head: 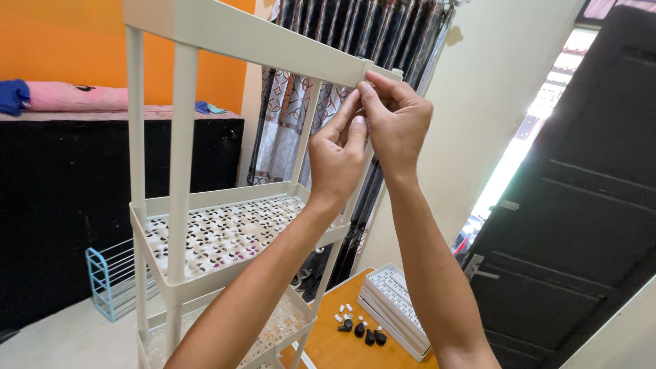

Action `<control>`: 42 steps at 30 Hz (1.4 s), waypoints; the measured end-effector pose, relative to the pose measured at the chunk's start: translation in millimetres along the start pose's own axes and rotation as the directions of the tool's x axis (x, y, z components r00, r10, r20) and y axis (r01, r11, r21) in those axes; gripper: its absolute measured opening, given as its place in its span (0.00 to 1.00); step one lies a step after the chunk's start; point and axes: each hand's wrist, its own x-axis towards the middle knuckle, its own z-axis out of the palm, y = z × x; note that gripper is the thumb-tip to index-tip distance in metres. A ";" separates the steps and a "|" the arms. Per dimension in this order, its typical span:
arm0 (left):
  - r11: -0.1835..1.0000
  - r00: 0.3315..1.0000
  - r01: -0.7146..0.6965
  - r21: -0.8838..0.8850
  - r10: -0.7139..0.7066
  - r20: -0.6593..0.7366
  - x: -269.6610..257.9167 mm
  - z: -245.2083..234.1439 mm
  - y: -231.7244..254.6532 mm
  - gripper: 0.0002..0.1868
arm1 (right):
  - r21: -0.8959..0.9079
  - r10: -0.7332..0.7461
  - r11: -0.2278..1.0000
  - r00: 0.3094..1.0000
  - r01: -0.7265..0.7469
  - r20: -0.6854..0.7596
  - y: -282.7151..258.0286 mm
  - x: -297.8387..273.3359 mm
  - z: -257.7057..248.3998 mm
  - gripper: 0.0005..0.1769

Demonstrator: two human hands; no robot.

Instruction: The person assembles a white plastic rolling cart by inserting small white plastic connectors into the frame and attaching perforated trays. The person then lays out white plastic rods and begins inserting them into the tray frame to form a base structure.

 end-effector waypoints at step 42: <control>0.277 0.615 0.787 0.551 -0.298 -0.730 -469.8 -164.9 122.7 0.16 | 0.204 0.032 0.882 0.487 -0.424 0.873 -13.1 -463.9 -41.1 0.14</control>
